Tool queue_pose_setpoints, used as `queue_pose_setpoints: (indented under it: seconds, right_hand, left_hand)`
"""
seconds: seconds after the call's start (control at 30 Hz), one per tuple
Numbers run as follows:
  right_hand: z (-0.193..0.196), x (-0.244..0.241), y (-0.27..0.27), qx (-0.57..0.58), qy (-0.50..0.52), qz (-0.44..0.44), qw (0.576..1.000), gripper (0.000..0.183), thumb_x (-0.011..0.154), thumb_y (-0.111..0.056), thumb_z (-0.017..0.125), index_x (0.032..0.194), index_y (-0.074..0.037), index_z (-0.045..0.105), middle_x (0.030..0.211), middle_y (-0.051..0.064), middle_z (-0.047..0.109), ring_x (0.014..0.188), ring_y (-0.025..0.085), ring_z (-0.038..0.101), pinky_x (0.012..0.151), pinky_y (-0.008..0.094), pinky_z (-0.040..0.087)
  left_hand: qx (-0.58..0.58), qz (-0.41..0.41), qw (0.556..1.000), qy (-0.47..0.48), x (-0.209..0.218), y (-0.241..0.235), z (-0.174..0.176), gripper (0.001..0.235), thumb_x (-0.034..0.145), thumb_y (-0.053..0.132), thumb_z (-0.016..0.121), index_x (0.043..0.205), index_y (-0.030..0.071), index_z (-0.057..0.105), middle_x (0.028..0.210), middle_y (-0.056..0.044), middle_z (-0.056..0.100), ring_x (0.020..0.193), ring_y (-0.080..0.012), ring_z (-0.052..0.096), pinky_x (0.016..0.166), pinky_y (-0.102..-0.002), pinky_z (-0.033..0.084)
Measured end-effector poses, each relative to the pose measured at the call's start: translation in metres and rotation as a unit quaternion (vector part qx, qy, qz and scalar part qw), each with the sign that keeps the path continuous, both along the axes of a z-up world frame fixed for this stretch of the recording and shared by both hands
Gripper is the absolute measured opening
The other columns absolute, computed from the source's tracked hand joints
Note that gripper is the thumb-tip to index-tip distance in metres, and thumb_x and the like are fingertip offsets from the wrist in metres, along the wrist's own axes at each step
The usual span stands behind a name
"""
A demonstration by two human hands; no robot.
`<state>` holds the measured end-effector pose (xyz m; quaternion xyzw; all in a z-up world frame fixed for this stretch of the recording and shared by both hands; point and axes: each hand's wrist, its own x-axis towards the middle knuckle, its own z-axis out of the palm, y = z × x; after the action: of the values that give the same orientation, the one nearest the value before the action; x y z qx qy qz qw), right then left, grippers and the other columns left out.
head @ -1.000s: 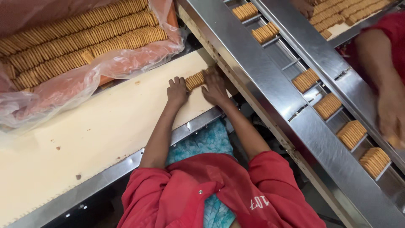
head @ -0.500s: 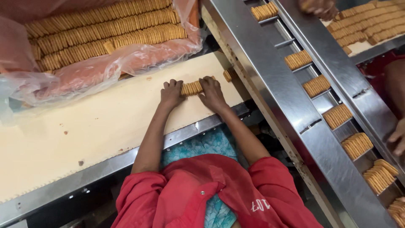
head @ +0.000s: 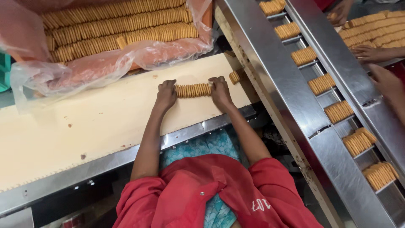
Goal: The person picks stacks of rectangular biscuits from a large bin and places them onto a moving conveyor belt. They arrange the biscuits in neat rows on the belt as it moves forward.
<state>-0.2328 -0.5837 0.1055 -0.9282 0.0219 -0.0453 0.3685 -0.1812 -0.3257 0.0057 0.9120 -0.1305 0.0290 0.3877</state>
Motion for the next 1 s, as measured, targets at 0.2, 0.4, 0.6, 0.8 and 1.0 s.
queue_pose_setpoints:
  seconds: [0.2,0.4,0.6,0.8,1.0]
  right_hand:
    - [0.008,-0.003,0.030,-0.020,-0.086,0.089,0.992,0.039,0.090,-0.014,0.065,0.128,-0.009,0.065,0.130,0.016,0.057,0.120,0.035,0.053,0.096,0.045,0.050]
    - [0.005,0.000,0.063,-0.198,0.078,0.117,0.970,0.072,0.081,-0.067,0.072,0.140,-0.027,0.061,0.140,0.011,0.055,0.131,0.039,0.048,0.104,0.064,0.039]
    - [0.006,-0.003,0.074,-0.252,0.128,0.093,0.955,0.070,0.079,-0.061,0.070,0.142,-0.036,0.053,0.147,0.005,0.046,0.137,0.039,0.037,0.103,0.071,0.033]
    - [-0.011,-0.007,0.079,-0.249,0.146,0.060,0.956,0.064,0.080,-0.050,0.066,0.141,-0.036,0.054,0.145,0.008,0.046,0.135,0.041,0.038,0.104,0.069,0.035]
    - [-0.039,0.003,0.072,-0.252,0.087,0.051,0.962,0.056,0.087,-0.063,0.061,0.130,-0.027,0.065,0.134,0.021,0.055,0.128,0.049,0.045,0.101,0.066,0.038]
  left_hand:
    - [0.172,0.028,0.983,0.049,-0.019,-0.029,0.039,0.052,0.095,0.045,0.061,0.143,0.026,0.054,0.135,-0.011,0.052,0.125,-0.0367,0.047,0.094,-0.065,0.041]
    - [0.233,0.048,0.967,0.085,-0.021,-0.042,0.055,0.051,0.091,0.051,0.064,0.139,0.037,0.056,0.144,-0.009,0.049,0.134,-0.0354,0.044,0.099,-0.075,0.034]
    - [0.203,0.026,0.969,0.137,-0.029,-0.029,0.071,0.049,0.092,0.051,0.061,0.137,0.033,0.056,0.140,-0.006,0.049,0.136,-0.0314,0.041,0.101,-0.070,0.035]
    - [0.218,0.046,0.956,0.190,-0.024,-0.033,0.084,0.054,0.089,0.049,0.061,0.139,0.029,0.056,0.142,-0.007,0.047,0.138,-0.0302,0.037,0.101,-0.071,0.034]
    - [0.237,0.098,0.965,0.061,-0.010,-0.044,0.038,0.068,0.084,0.053,0.059,0.146,0.027,0.049,0.159,-0.012,0.036,0.143,-0.0413,0.033,0.094,-0.082,0.023]
